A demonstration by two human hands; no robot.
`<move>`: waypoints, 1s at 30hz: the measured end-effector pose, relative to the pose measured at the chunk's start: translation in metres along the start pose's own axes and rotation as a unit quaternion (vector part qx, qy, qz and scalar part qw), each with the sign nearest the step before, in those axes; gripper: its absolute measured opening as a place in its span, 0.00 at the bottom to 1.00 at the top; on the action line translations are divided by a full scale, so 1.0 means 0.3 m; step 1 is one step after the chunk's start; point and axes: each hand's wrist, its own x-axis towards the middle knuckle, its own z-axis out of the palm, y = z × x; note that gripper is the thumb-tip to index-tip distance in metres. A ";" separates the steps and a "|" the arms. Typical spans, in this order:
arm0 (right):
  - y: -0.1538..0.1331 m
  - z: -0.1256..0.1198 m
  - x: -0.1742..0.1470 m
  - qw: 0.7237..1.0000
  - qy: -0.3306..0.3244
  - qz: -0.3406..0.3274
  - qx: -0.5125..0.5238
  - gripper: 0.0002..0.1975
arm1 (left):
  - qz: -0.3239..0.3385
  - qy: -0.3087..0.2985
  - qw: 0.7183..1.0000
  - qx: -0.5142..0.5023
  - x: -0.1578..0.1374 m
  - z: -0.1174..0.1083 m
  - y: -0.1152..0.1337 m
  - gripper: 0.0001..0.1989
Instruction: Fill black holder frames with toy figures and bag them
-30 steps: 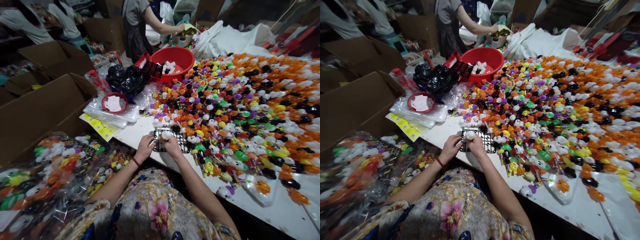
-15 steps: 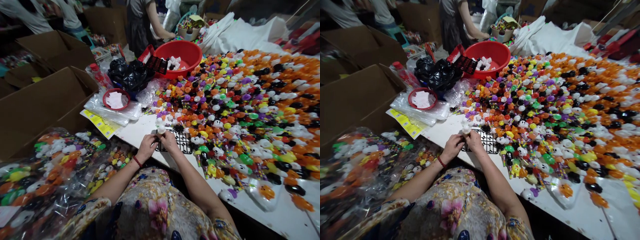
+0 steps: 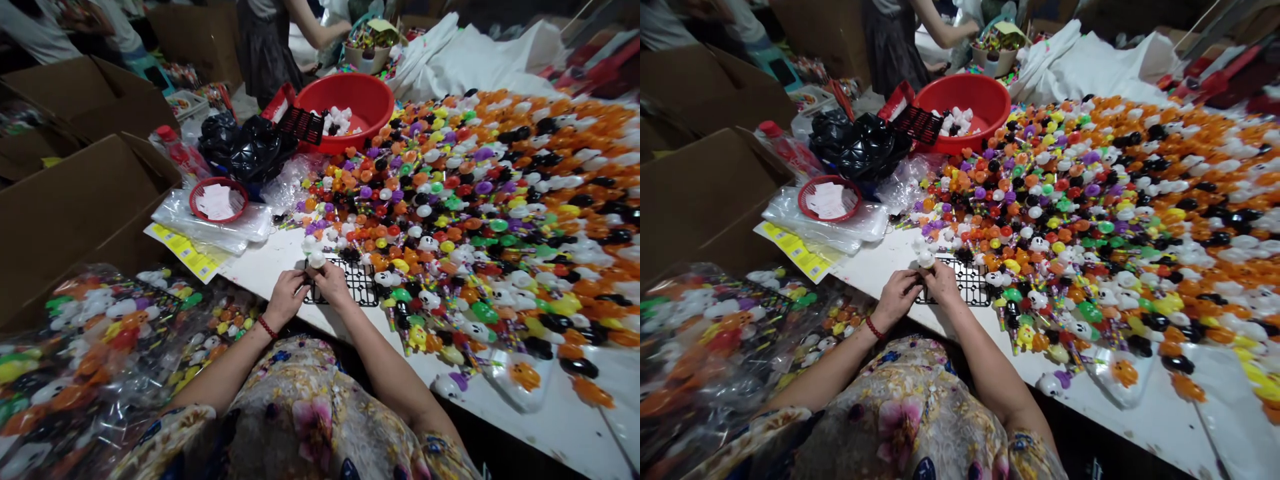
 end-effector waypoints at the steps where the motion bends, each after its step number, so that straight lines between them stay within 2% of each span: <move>1: 0.003 0.002 -0.001 1.000 0.001 0.010 0.024 0.07 | -0.002 0.000 1.000 -0.002 -0.001 0.001 -0.001 0.08; 4: 0.003 0.001 0.001 0.999 0.000 0.018 0.051 0.07 | -0.002 -0.003 1.000 -0.004 -0.002 0.002 -0.003 0.08; 8: -0.008 -0.010 0.005 1.000 -0.010 0.004 0.028 0.06 | -0.004 -0.005 1.000 0.007 -0.002 0.004 -0.003 0.09; 14: -0.007 -0.005 -0.002 0.997 -0.019 -0.041 -0.068 0.05 | 0.000 -0.005 1.000 0.012 -0.003 0.000 0.004 0.10; 18: -0.011 -0.002 0.002 0.985 -0.054 -0.069 -0.148 0.06 | -0.015 -0.020 1.000 0.017 -0.004 -0.005 0.009 0.11; 28: -0.064 0.001 0.002 0.979 -0.076 -0.054 -0.179 0.07 | -0.021 -0.017 0.999 0.029 0.005 -0.005 0.012 0.10; 30: -0.072 -0.015 -0.022 0.975 -0.064 -0.074 -0.197 0.10 | -0.022 -0.010 0.999 0.027 0.006 -0.006 0.010 0.09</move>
